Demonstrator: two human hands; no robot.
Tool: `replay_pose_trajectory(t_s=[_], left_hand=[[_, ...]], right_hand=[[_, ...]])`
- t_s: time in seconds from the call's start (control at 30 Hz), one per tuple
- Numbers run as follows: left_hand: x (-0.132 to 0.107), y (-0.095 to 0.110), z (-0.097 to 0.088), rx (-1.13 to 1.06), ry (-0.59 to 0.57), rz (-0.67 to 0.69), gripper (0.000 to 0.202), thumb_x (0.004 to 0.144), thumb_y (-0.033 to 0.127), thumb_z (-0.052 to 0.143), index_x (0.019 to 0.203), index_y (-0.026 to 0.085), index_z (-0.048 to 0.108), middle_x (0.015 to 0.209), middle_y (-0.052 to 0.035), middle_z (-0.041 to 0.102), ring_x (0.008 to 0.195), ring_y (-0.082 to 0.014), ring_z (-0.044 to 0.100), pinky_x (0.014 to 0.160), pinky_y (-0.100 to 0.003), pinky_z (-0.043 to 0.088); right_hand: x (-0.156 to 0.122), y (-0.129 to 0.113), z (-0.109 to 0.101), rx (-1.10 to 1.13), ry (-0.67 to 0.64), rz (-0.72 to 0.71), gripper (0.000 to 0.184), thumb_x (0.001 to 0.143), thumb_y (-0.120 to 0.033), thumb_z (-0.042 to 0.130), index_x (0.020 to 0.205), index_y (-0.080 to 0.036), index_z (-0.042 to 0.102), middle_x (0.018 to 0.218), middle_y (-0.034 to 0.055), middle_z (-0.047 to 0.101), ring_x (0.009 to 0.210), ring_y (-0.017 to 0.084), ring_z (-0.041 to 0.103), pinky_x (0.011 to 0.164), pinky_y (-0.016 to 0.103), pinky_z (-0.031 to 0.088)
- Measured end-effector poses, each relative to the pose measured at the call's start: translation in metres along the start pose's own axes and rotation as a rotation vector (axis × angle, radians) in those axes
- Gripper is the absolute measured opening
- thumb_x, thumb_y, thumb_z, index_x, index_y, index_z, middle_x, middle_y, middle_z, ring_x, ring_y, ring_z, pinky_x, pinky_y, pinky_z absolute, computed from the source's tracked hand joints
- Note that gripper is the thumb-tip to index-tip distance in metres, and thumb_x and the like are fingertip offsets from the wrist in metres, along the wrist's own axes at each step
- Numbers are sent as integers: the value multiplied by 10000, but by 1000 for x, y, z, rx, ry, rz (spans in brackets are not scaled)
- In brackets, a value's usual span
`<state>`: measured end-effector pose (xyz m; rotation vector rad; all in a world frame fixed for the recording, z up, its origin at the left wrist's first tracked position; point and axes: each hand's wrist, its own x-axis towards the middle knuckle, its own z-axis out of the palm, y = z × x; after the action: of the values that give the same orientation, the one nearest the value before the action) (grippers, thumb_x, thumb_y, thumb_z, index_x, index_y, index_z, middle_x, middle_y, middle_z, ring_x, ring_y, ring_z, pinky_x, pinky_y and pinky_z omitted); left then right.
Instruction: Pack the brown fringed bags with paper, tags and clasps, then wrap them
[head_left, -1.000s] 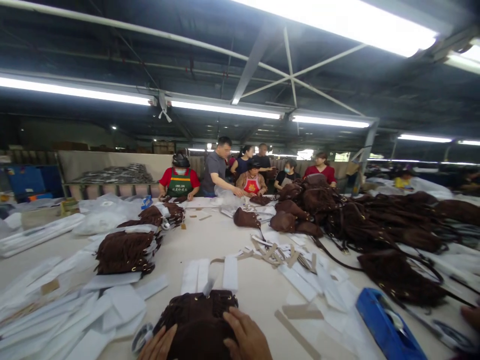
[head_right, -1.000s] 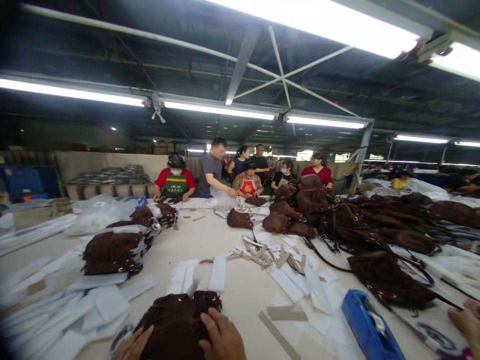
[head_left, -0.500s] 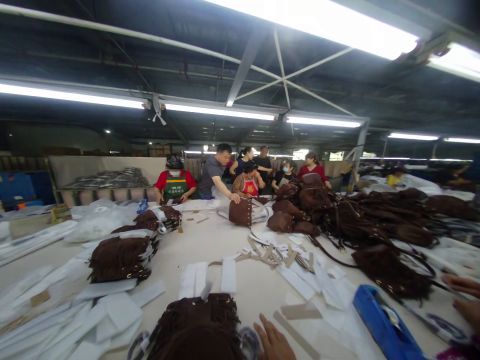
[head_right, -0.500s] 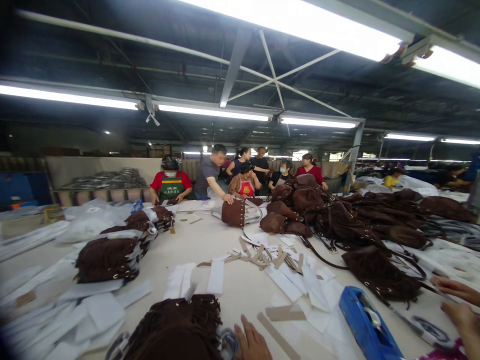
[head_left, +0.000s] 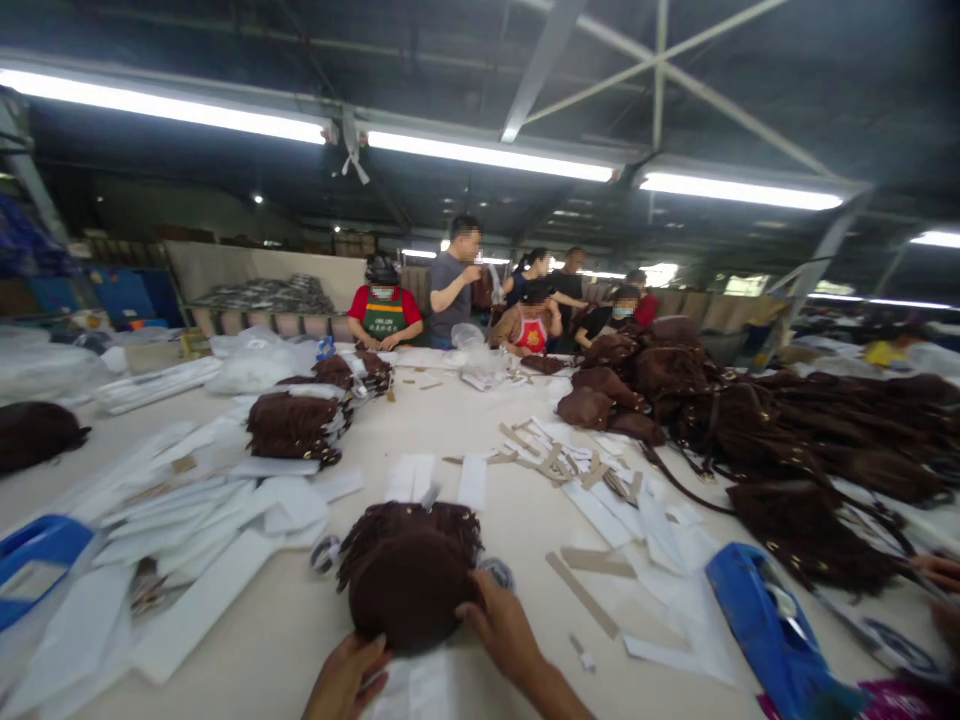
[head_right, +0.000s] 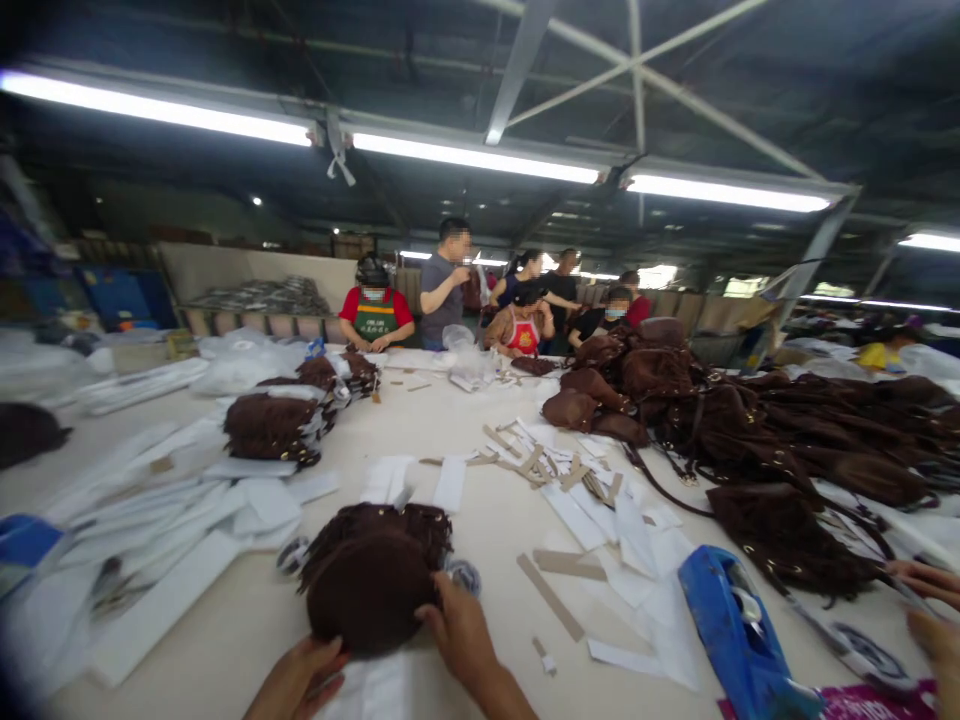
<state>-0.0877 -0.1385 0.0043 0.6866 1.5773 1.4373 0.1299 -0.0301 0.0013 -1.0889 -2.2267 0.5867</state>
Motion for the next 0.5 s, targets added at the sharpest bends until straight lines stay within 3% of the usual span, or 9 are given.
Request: replay_pose_trajectory(t_s=[0.07, 0.17, 0.27, 0.4, 0.5], left_hand=[[-4, 8, 4, -230, -30, -248, 321, 683, 339, 801, 874, 153, 623, 915, -95, 689, 848, -226, 683, 823, -398, 527], [2, 19, 12, -321, 6, -276, 370, 691, 378, 802, 881, 154, 578, 890, -87, 692, 794, -193, 686, 833, -393, 521], [8, 21, 22, -369, 16, -262, 363, 759, 416, 750, 921, 157, 554, 946, -109, 696, 777, -183, 693, 827, -391, 537], [8, 14, 29, -397, 55, -237, 351, 797, 430, 716, 931, 158, 539, 932, -106, 690, 722, -163, 683, 808, -384, 557], [7, 9, 29, -414, 63, -211, 364, 793, 431, 720, 961, 164, 540, 946, -99, 687, 741, -167, 683, 809, -380, 567]], right_hand=[[7, -9, -12, 127, -20, 120, 317, 894, -382, 516, 1138, -186, 565, 731, 19, 663, 668, 198, 631, 655, 308, 494], [20, -12, -16, 329, -44, 217, 350, 879, -419, 518, 1121, -168, 535, 623, -27, 602, 526, 159, 562, 536, 270, 450], [22, -4, -21, 398, -114, 215, 362, 874, -415, 511, 1152, -183, 521, 632, -43, 598, 507, 141, 549, 510, 250, 436], [13, 17, -42, 216, -143, 206, 310, 892, -403, 458, 1106, -214, 579, 645, -33, 626, 544, 159, 593, 572, 279, 468], [15, 17, -60, 4, 22, 238, 321, 913, -431, 424, 1059, -215, 612, 783, 28, 688, 683, 200, 655, 656, 324, 499]])
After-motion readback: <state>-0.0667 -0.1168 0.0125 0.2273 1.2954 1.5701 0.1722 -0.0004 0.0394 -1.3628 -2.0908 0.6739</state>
